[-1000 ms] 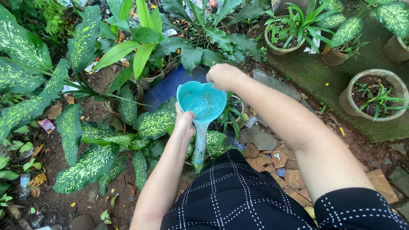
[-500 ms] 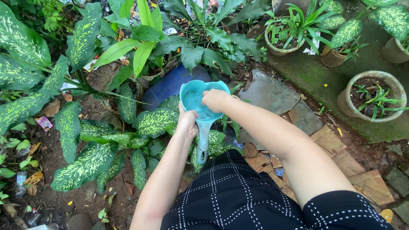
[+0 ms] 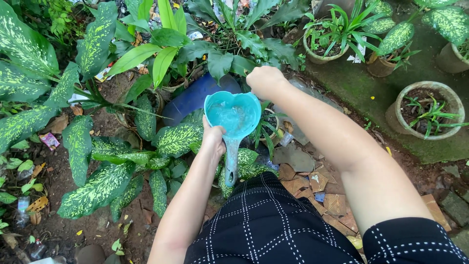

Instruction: Watering various potted plants in a backyard garden using a small heart-shaped scoop.

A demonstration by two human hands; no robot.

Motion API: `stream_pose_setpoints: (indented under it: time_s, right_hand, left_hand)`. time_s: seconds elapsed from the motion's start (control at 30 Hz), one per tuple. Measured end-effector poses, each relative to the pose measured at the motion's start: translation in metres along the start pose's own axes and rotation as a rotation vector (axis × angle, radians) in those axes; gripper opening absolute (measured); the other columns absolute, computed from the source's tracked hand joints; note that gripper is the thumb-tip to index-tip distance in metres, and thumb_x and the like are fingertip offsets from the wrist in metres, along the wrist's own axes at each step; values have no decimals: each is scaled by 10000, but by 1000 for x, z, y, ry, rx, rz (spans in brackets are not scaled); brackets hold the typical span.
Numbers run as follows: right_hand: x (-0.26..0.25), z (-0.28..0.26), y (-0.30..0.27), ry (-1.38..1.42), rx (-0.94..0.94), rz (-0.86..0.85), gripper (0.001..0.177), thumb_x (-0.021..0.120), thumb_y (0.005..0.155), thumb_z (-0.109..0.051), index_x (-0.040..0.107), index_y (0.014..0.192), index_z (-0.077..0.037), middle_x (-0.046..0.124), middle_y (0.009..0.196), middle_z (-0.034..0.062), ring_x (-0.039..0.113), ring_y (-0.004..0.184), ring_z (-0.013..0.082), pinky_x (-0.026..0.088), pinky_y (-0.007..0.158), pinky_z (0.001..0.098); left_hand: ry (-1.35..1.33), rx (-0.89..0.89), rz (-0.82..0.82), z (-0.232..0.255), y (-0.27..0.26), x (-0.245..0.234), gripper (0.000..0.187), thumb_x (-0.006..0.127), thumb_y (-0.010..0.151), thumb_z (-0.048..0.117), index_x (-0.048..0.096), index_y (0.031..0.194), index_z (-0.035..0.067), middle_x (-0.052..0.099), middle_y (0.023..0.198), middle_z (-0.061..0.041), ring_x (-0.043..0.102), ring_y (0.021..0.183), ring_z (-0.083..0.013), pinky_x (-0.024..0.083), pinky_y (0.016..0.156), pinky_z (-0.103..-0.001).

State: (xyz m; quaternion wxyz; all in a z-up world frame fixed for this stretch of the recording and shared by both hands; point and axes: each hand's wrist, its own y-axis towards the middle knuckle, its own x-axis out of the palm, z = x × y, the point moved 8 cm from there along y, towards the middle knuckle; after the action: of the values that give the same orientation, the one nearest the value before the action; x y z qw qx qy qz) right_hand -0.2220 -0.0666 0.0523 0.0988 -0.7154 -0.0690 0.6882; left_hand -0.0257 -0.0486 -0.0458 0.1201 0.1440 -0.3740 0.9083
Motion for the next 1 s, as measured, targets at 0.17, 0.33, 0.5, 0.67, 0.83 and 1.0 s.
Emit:
stream_pose_setpoints:
  time_s: [0.17, 0.33, 0.5, 0.67, 0.83, 1.0]
  right_hand:
    - [21, -43, -2, 57, -224, 99, 209, 720, 817, -84, 776, 1012, -135, 707, 1036, 161, 699, 1012, 363, 581, 850, 463]
    - [73, -72, 5, 212, -394, 65, 423, 715, 701, -33, 763, 1090, -192, 674, 1068, 157, 674, 1029, 369, 551, 854, 472]
    - [103, -51, 19, 77, -307, -76, 170, 674, 812, -60, 787, 921, -123, 750, 1006, 164, 736, 958, 358, 589, 837, 458]
    - [55, -24, 11, 155, -258, -3, 116, 679, 770, -77, 778, 822, -108, 761, 905, 165, 746, 869, 350, 599, 796, 442]
    - [-8, -19, -16, -30, -195, 144, 108, 710, 802, -164, 770, 782, -76, 738, 866, 198, 740, 817, 376, 602, 727, 466]
    - [-20, -32, -36, 13, -203, 226, 262, 776, 733, -166, 778, 993, -136, 692, 1090, 157, 665, 1063, 355, 549, 845, 492]
  left_hand:
    - [-19, 7, -8, -8, 9, -2, 1025, 299, 762, -243, 146, 1570, 368, 407, 1486, -221, 600, 1239, -441, 629, 840, -619]
    - [-42, 6, -53, -9, 8, 3, 1046, 301, 743, -244, 140, 1577, 367, 429, 1459, -224, 619, 1197, -433, 624, 821, -615]
    - [-41, 19, -59, -8, 7, 5, 1037, 325, 740, -235, 144, 1579, 348, 465, 1458, -234, 633, 1191, -419, 643, 822, -595]
    - [-50, 3, -42, -6, 1, 4, 1057, 309, 720, -245, 154, 1570, 363, 429, 1475, -225, 606, 1236, -437, 627, 831, -608]
    - [-45, -14, -30, -6, -5, -3, 1064, 303, 715, -251, 153, 1554, 385, 410, 1503, -203, 592, 1275, -445, 580, 834, -600]
    - [-104, -17, -3, -12, -4, -22, 1030, 320, 719, -237, 200, 1552, 357, 443, 1476, -202, 589, 1273, -434, 613, 870, -612]
